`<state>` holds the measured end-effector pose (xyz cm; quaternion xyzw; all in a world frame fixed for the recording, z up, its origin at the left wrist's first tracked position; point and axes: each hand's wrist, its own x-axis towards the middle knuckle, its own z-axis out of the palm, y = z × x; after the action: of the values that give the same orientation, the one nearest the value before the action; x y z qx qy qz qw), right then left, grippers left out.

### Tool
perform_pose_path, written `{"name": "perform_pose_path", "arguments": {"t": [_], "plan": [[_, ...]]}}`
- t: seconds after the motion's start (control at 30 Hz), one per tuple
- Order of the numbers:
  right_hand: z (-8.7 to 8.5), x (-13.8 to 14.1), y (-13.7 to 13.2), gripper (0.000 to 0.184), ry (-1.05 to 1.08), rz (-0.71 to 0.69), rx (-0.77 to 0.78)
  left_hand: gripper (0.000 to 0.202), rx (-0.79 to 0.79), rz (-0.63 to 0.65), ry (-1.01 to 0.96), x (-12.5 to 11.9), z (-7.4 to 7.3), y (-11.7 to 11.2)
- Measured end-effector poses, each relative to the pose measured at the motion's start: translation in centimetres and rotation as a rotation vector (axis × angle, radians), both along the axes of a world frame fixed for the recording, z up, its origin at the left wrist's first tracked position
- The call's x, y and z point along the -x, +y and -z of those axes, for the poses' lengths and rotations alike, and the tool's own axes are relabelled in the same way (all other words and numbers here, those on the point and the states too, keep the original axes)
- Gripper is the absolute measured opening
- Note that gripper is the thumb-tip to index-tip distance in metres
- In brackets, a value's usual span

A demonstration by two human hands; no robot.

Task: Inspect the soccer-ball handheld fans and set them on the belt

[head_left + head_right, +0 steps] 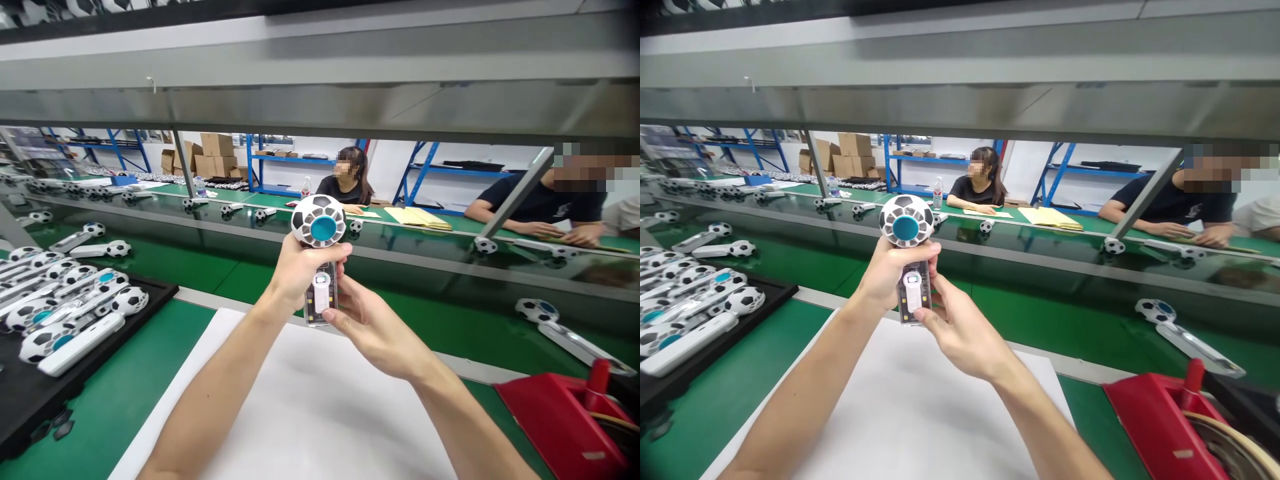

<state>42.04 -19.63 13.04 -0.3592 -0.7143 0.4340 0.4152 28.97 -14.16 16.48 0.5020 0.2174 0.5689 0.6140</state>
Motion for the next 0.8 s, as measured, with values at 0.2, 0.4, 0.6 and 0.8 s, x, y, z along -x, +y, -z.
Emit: {"name": "perform_pose_path", "arguments": {"t": [0.2,0.4,0.6,0.8], "plan": [[-0.4,0.6,-0.4,0.036,-0.017,0.135,-0.125,0.024,-0.061,-0.065,0.039,0.1,-0.5,-0.9],[-0.3,-0.3,0.1,0.046,0.103,-0.066,0.095,0.021,-0.018,-0.032,-0.009,0.2,-0.6,-0.5],[0.7,0.2,0.9,0.049,0.199,-0.001,0.114,0.023,0.015,-0.066,0.019,-0.2,-0.3,0.0],[0.6,-0.4,1.6,0.044,0.227,-0.079,0.254,0.031,-0.07,-0.164,0.162,-0.5,1.4,2.0]]}}
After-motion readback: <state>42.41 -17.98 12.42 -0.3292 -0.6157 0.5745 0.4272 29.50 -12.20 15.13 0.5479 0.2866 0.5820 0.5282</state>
